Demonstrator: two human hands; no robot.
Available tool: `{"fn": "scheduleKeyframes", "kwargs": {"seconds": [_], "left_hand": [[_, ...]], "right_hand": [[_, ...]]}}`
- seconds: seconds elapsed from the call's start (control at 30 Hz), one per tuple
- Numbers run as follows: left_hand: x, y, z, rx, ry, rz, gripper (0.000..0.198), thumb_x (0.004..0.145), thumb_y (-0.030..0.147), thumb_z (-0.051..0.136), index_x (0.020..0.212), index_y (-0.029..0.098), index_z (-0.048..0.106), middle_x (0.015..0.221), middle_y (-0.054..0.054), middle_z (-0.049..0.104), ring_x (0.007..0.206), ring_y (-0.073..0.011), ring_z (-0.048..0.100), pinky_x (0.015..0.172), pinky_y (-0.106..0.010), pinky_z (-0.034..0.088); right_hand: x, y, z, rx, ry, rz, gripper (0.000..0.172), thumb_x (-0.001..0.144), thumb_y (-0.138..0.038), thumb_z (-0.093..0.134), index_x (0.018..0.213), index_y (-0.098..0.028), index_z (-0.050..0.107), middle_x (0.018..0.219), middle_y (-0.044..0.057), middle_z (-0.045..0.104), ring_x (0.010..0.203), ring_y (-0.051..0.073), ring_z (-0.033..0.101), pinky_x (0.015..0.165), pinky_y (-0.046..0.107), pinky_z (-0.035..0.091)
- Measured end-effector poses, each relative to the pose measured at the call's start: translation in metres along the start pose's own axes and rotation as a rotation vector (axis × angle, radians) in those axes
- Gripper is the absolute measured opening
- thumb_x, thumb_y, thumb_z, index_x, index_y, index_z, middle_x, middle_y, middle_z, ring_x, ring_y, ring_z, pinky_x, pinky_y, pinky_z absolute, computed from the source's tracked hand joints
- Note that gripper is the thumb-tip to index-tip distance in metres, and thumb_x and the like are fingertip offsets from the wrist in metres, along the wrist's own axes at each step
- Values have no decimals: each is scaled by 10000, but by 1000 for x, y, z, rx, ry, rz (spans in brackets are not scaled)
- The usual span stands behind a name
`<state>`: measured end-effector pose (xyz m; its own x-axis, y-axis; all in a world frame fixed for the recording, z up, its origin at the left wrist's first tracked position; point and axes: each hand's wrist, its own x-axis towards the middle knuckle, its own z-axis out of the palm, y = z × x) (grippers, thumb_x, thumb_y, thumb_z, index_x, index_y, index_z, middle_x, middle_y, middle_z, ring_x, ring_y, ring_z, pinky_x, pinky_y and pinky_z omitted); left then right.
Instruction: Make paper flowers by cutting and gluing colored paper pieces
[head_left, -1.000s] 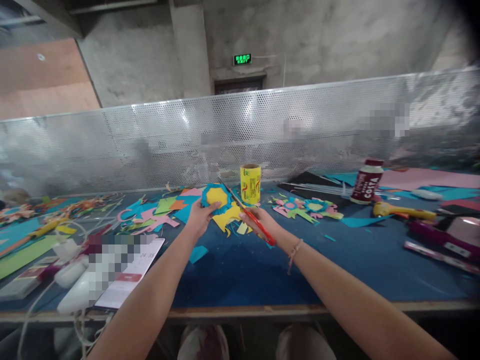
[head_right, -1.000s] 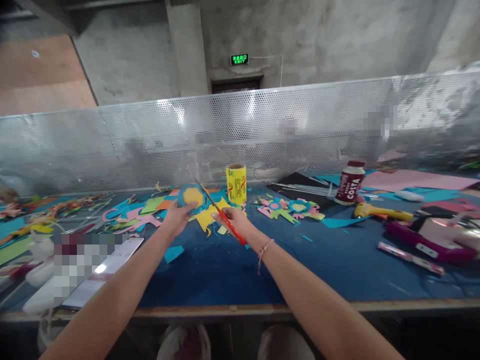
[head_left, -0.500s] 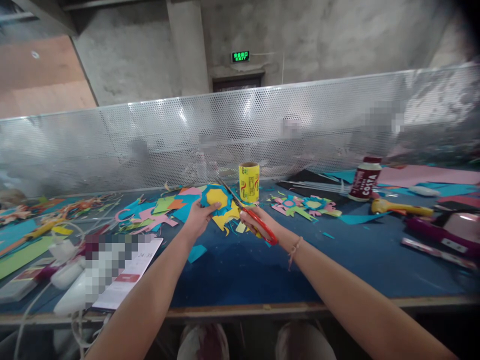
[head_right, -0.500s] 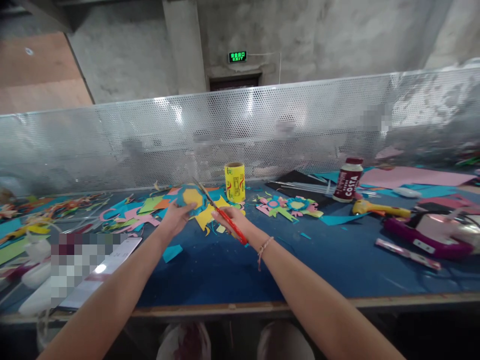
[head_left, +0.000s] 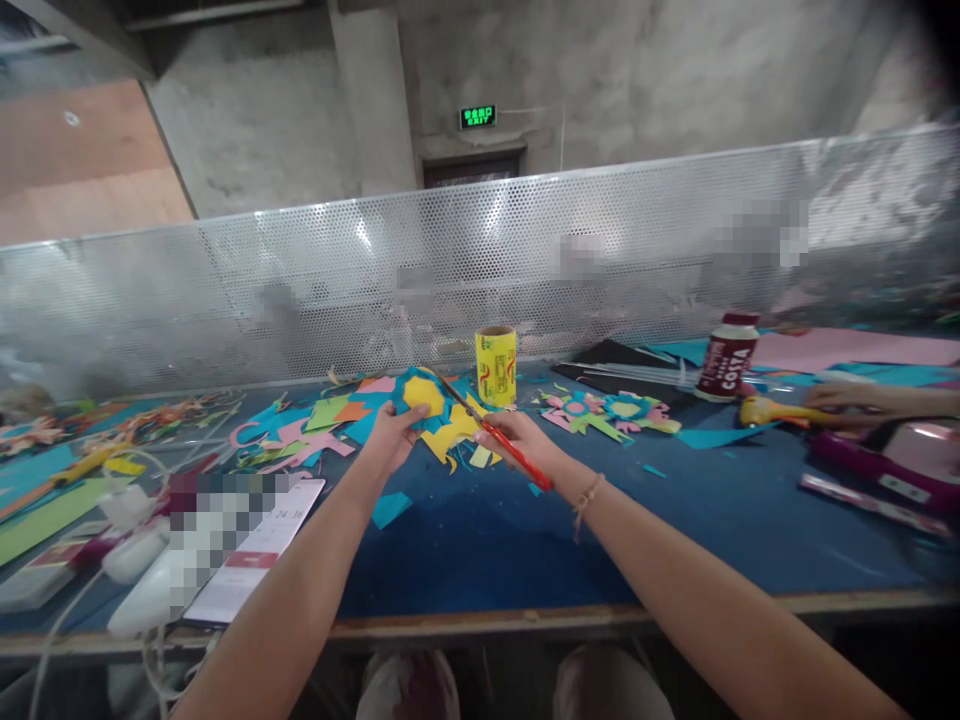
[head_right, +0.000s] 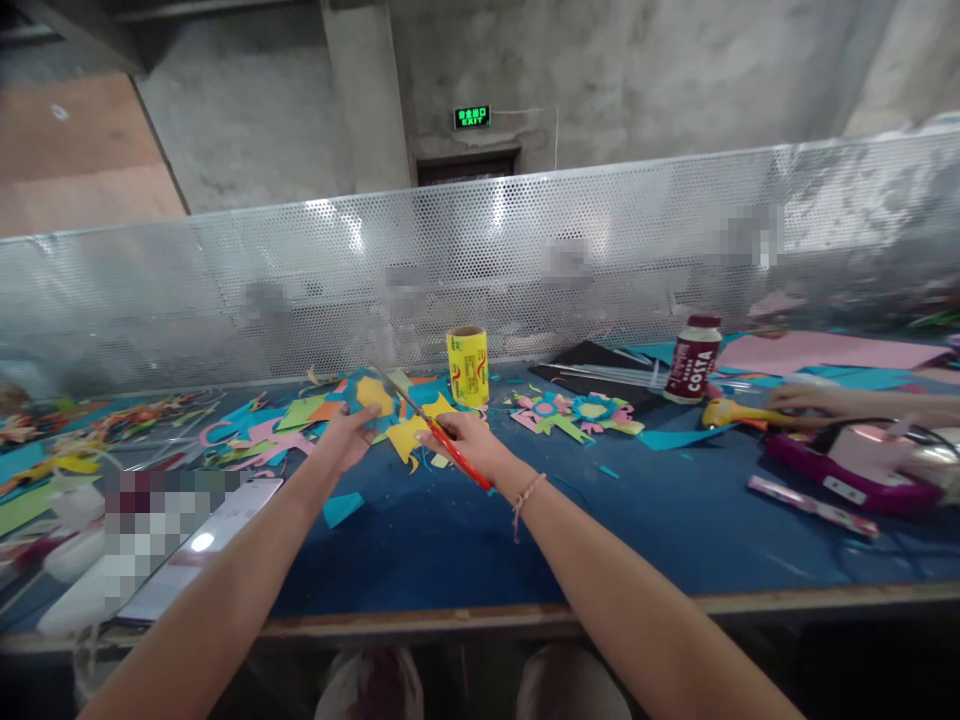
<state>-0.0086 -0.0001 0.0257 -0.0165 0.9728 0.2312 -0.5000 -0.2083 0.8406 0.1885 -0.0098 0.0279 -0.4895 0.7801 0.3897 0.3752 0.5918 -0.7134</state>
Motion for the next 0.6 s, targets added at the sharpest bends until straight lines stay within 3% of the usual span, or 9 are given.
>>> {"fn": "scheduleKeyframes", "kwargs": {"seconds": [0.27,0.6], "left_hand": [[-2,-1,1,10,-29,17,241,567,173,740,763,149,600,788,-27,665,716,-154,635,666,-277,522],[-1,1,1,74,-9,-4,275,516,156,760,751,141,616,740,-24,670,670,-128,631,636,-227,516]], "right_hand": [[-7,-2,5,163,-19,167,435,751,-608,392,629,-191,369,456,-64,331,372,51,338,355,202,270],[-10,-11,3,212,-35,195,431,757,-592,396,631,-180,395,472,-60,346,360,41,346,332,181,299]]}}
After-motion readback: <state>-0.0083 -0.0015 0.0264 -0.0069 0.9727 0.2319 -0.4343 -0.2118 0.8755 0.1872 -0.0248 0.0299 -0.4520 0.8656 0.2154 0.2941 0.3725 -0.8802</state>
